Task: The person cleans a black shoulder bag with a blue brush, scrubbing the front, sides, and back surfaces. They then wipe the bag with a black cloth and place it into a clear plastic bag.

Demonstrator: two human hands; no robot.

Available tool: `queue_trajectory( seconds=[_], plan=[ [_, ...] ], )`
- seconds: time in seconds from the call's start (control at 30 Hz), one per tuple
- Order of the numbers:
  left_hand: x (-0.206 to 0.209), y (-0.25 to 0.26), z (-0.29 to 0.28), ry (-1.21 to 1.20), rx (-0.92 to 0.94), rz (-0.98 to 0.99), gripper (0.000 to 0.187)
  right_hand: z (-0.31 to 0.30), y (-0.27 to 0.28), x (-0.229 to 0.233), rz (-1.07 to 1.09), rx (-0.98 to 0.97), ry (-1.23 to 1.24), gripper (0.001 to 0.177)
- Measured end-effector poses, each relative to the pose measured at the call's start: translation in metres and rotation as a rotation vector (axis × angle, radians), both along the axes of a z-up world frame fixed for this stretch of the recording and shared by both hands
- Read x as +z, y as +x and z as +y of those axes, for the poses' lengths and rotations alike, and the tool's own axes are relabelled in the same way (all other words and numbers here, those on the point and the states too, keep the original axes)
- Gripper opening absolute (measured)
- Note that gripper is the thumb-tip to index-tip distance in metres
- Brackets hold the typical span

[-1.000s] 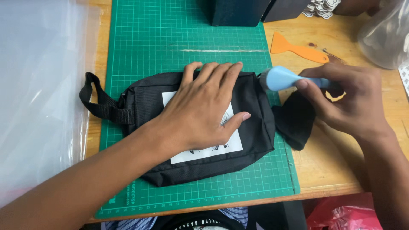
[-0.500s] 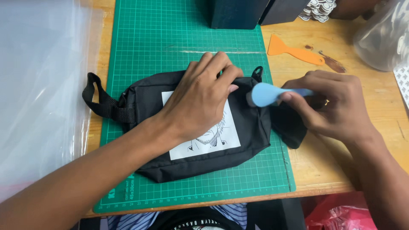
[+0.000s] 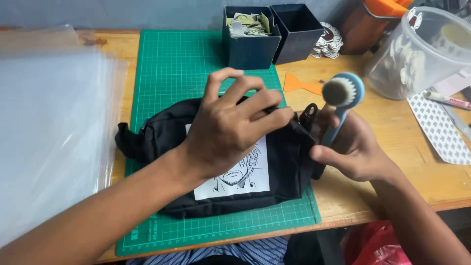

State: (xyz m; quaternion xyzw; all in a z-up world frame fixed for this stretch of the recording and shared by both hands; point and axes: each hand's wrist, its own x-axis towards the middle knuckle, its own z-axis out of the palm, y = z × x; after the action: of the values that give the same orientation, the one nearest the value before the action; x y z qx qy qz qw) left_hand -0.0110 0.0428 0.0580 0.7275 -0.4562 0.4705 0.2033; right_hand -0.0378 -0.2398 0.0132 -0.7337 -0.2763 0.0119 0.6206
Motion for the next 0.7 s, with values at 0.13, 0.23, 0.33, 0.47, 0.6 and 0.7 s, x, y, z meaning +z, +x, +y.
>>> queue_trajectory(
  seconds=[0.13,0.23,0.33,0.47,0.6,0.7],
  plan=[
    [0.012,0.012,-0.007,0.118,0.021,0.018,0.02,0.002,-0.004,-0.006,0.132,-0.036,0.074,0.056],
    [0.015,0.005,-0.023,0.046,0.124,0.071,0.044,0.016,-0.005,0.0,0.005,-0.212,0.029,0.049],
    [0.014,-0.022,-0.038,-0.027,0.265,0.347,0.07,0.018,0.002,-0.002,-0.074,-0.218,0.084,0.048],
    [-0.009,-0.054,-0.032,0.064,0.31,0.589,0.084,0.022,0.006,-0.002,0.042,-0.254,0.227,0.058],
    [-0.036,-0.059,-0.019,0.025,0.236,0.72,0.042,0.031,0.003,0.0,-0.004,-0.274,0.145,0.04],
    [-0.042,-0.056,-0.016,-0.112,0.154,0.813,0.023,0.035,-0.001,0.0,-0.002,-0.265,0.109,0.05]
  ],
)
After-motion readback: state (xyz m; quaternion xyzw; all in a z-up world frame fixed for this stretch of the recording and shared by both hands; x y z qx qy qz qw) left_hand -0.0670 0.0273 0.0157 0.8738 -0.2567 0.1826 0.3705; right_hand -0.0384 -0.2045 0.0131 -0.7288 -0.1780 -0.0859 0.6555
